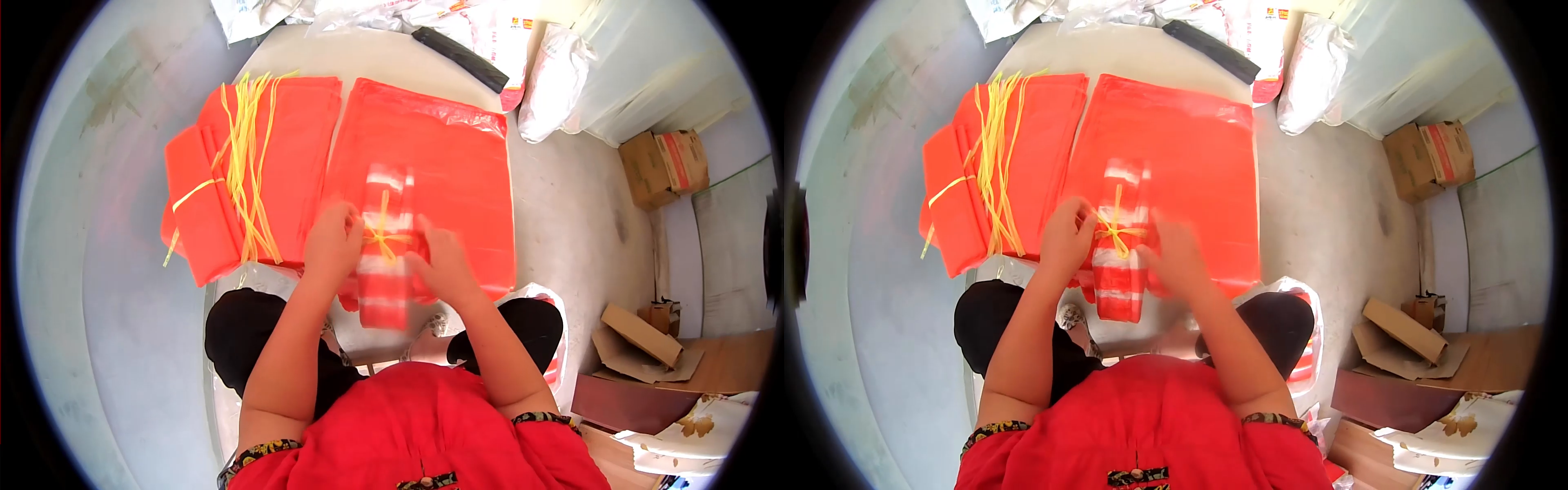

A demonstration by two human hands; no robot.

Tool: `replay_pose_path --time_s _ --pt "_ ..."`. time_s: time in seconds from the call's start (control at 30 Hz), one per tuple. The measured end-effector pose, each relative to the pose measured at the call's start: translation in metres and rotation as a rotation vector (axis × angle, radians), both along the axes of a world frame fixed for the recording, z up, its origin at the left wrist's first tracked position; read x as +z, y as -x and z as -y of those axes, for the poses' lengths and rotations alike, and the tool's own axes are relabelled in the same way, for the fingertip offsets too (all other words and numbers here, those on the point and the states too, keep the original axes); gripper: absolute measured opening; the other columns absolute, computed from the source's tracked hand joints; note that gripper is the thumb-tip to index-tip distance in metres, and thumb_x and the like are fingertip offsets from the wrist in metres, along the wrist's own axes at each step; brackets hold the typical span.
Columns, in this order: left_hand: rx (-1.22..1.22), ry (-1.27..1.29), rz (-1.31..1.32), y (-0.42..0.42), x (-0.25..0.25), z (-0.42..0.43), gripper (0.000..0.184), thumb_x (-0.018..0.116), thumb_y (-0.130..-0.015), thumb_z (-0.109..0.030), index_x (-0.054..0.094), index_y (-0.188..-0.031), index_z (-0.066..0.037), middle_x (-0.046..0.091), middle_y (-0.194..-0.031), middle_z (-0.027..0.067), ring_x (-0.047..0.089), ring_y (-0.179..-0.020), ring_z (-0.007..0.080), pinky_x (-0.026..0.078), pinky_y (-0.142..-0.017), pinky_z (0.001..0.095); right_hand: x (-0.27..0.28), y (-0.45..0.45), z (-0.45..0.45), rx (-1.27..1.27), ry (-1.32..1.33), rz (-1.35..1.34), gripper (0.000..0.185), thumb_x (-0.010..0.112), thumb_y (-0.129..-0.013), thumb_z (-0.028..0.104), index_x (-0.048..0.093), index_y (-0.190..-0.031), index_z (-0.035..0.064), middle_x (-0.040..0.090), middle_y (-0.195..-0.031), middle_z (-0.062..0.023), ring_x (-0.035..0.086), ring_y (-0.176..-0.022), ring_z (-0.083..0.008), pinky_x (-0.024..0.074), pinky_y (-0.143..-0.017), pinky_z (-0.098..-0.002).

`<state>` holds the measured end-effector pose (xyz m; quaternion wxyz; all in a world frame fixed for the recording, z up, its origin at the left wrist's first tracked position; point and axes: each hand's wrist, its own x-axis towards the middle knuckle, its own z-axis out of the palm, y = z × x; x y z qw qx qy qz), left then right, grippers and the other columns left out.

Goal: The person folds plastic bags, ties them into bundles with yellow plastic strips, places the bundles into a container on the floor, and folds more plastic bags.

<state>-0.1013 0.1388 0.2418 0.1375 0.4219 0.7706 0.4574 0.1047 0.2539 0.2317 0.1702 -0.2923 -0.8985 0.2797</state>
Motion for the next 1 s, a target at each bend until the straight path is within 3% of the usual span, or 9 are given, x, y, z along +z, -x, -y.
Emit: replay_pose_path --time_s 0.07,0.17,0.27,0.37,0.47,0.57,0.67,0.87,1.0 --pt "-0.191 0.110 0.073 -0.004 0.006 0.011 0.031 0.064 -0.098 -0.023 0.063 -0.120 -0.001 0.065 -0.099 0.0198 0.065 -0.089 0.0358 0.052 -0.082 0.0450 0.004 0.004 0.006 0.099 0.041 0.145 0.074 0.069 -0.096 0.024 0.036 -0.158 -0.0007 0.053 -0.147 -0.0191 0.051 -0.134 -0.0363 0.0412 -0.114 -0.0442" --pt "-0.197 0.092 0.131 -0.010 0.006 0.020 0.035 0.061 -0.103 -0.029 0.061 -0.127 -0.004 0.068 -0.103 0.0156 0.068 -0.090 0.0299 0.054 -0.083 0.0429 0.008 0.016 0.025 -0.065 0.647 -0.213 0.073 0.065 -0.101 0.027 0.033 -0.160 0.0007 0.050 -0.153 -0.0179 0.050 -0.138 -0.0315 0.0415 -0.115 -0.0429" --pt "0.007 -0.006 0.849 -0.009 0.026 0.026 0.034 0.058 -0.106 -0.032 0.063 -0.127 -0.005 0.071 -0.109 0.0110 0.070 -0.097 0.0231 0.058 -0.086 0.0402 0.067 0.024 0.040 0.145 1.186 -0.644 0.068 0.062 -0.105 0.028 0.032 -0.163 0.0089 0.046 -0.156 -0.0180 0.053 -0.136 -0.0297 0.0451 -0.111 -0.0428" --pt "-0.199 -0.280 1.449 -0.002 0.022 0.034 0.033 0.058 -0.107 -0.029 0.061 -0.130 -0.005 0.070 -0.118 0.0091 0.069 -0.104 0.0204 0.059 -0.090 0.0393 0.064 0.028 0.029 0.084 0.760 -0.487 0.071 0.060 -0.106 0.023 0.024 -0.166 0.0112 0.044 -0.158 -0.0165 0.054 -0.135 -0.0261 0.0481 -0.108 -0.0421" --pt "-0.072 -0.172 1.319 -0.007 -0.001 0.032 0.037 0.060 -0.106 -0.024 0.056 -0.136 -0.002 0.068 -0.123 0.0111 0.068 -0.108 0.0210 0.059 -0.091 0.0397 0.047 0.028 0.024 -0.106 0.696 -0.272 0.076 0.060 -0.106 0.017 0.017 -0.168 0.0125 0.048 -0.154 -0.0183 0.057 -0.130 -0.0241 0.0520 -0.103 -0.0403" --pt "-0.160 -0.149 1.345 -0.011 -0.008 0.025 0.040 0.059 -0.107 -0.022 0.050 -0.142 -0.004 0.065 -0.128 0.0122 0.067 -0.112 0.0223 0.060 -0.094 0.0409 0.050 0.030 0.033 -0.250 1.167 -0.338 0.075 0.058 -0.106 0.011 0.015 -0.168 0.0117 0.053 -0.147 -0.0214 0.061 -0.124 -0.0241 0.0549 -0.097 -0.0389" --pt "-0.203 -0.050 1.368 -0.021 -0.001 0.017 0.042 0.062 -0.106 -0.020 0.048 -0.143 -0.004 0.065 -0.129 0.0122 0.067 -0.116 0.0228 0.060 -0.095 0.0410 0.035 0.032 0.030 -0.282 1.228 -0.557 0.072 0.058 -0.105 0.005 0.021 -0.167 0.0102 0.060 -0.136 -0.0223 0.064 -0.117 -0.0240 0.0564 -0.094 -0.0368" --pt "-0.399 -0.009 1.300 -0.061 0.028 0.002 0.053 0.071 -0.099 -0.011 0.048 -0.146 -0.003 0.065 -0.127 0.0093 0.065 -0.115 0.0184 0.058 -0.093 0.0373 0.045 0.017 -0.006 -0.458 0.876 -0.855 0.070 0.065 -0.100 0.002 0.032 -0.162 0.0029 0.073 -0.106 -0.0097 0.070 -0.088 -0.0117 0.0567 -0.078 -0.0254" --pt "-0.434 0.056 1.278 -0.086 0.006 -0.010 0.045 0.066 -0.097 -0.007 0.054 -0.140 0.000 0.067 -0.121 0.0072 0.066 -0.102 0.0157 0.057 -0.084 0.0326 0.039 -0.006 -0.046 -0.459 0.710 -0.880 0.068 0.063 -0.102 0.003 0.032 -0.162 0.0010 0.068 -0.126 -0.0140 0.068 -0.105 -0.0148 0.0560 -0.090 -0.0276"
